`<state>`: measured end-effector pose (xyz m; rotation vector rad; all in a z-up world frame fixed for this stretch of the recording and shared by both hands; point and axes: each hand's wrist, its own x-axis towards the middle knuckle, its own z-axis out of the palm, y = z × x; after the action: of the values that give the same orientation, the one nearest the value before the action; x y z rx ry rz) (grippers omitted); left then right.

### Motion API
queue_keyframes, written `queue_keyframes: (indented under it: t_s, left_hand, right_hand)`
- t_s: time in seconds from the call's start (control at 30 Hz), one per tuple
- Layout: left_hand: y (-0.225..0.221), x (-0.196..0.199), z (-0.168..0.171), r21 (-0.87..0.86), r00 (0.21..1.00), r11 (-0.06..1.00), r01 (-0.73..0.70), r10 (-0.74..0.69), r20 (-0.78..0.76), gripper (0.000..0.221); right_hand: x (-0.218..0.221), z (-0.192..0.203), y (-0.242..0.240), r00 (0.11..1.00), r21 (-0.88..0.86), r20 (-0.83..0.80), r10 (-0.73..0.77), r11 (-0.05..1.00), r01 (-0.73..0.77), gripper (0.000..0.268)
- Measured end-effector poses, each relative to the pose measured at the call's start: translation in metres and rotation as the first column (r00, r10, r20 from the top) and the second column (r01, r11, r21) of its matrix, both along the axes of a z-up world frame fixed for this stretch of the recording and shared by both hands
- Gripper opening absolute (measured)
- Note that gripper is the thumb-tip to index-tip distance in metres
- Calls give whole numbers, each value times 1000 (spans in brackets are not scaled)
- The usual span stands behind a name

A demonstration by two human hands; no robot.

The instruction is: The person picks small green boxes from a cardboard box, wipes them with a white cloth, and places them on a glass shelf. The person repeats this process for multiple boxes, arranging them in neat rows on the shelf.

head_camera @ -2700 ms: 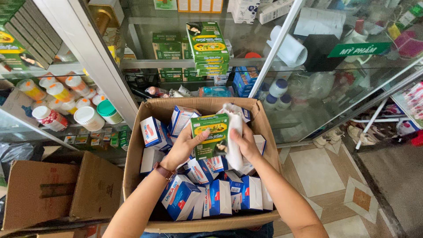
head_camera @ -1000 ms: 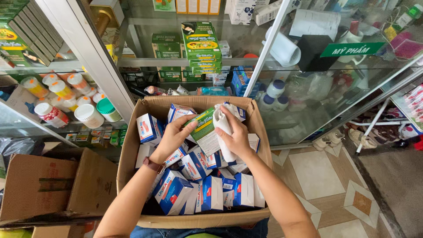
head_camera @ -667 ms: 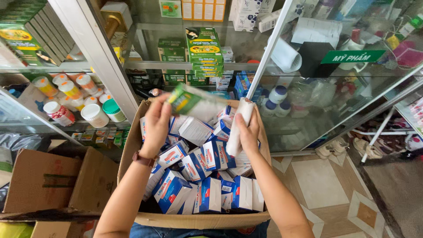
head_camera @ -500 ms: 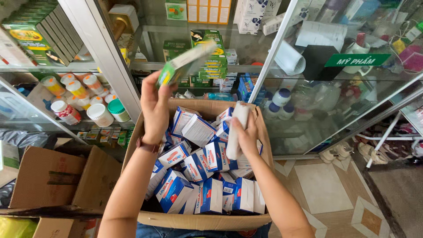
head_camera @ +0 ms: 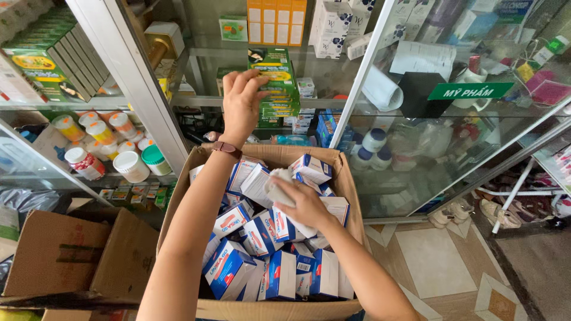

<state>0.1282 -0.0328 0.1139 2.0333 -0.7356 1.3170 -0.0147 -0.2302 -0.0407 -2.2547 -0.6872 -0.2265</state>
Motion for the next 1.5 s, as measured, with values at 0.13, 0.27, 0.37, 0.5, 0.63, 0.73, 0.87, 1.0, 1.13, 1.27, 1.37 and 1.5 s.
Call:
queue_keyframes:
  t_s: [0.13, 0.27, 0.37, 0.5, 0.63, 0.73, 0.87, 1.0, 1.13, 1.27, 1.37, 1.5]
  left_hand:
    - [-4, 4, 0, 17, 998, 999, 38, -38, -47, 34]
    - [-2, 5, -14, 11, 997, 998, 63, -63, 33, 53]
    - [-12, 9, -52, -345, 997, 938, 34, -54, -48, 47]
    - [-27, 26, -123, -947, 770, 317, 45, -615, -169, 23]
    - [-37, 34, -183, -963, 245, 129, -238, -951, -188, 33]
    - [-44, 36, -201, -943, 118, 183, -278, -968, -223, 39]
    - [-52, 41, -195, -929, 22, 254, -268, -963, -270, 45]
    - [-59, 50, -176, -919, 1, 303, -253, -950, -313, 45]
    - [-62, 60, -155, -925, -2, 326, -195, -943, -332, 42]
    - [-63, 69, -144, -929, -19, 326, -176, -944, -328, 31]
    - [-59, 73, -144, -928, -1, 322, -189, -945, -327, 26]
    - [-38, 78, -140, -946, 107, 299, -122, -944, -312, 29]
  right_hand:
    - [-2, 9, 4, 994, -144, 0, 113, 983, -112, 77]
    - [-3, 12, 11, 985, -343, -91, 145, 924, -168, 83]
    - [-3, 10, 15, 978, -426, -142, 155, 882, -202, 89]
    - [6, 4, 12, 985, -282, -86, 149, 945, -167, 90]
    - [27, -13, -5, 995, 140, 77, -69, 988, 58, 51]
    - [48, -24, -19, 981, 368, -126, -148, 911, 185, 41]
    - [59, -14, -29, 944, 352, -189, -271, 879, 323, 36]
    - [80, 53, -36, 911, 392, 125, -393, 863, 318, 32]
    - [114, 150, -27, 860, 271, 439, -260, 951, 149, 44]
    - [150, 213, -2, 825, -212, 560, 81, 976, 48, 70]
    - [174, 227, 11, 978, -453, 204, 50, 890, 49, 76]
    - [194, 225, 15, 956, -380, 289, 57, 923, 60, 74]
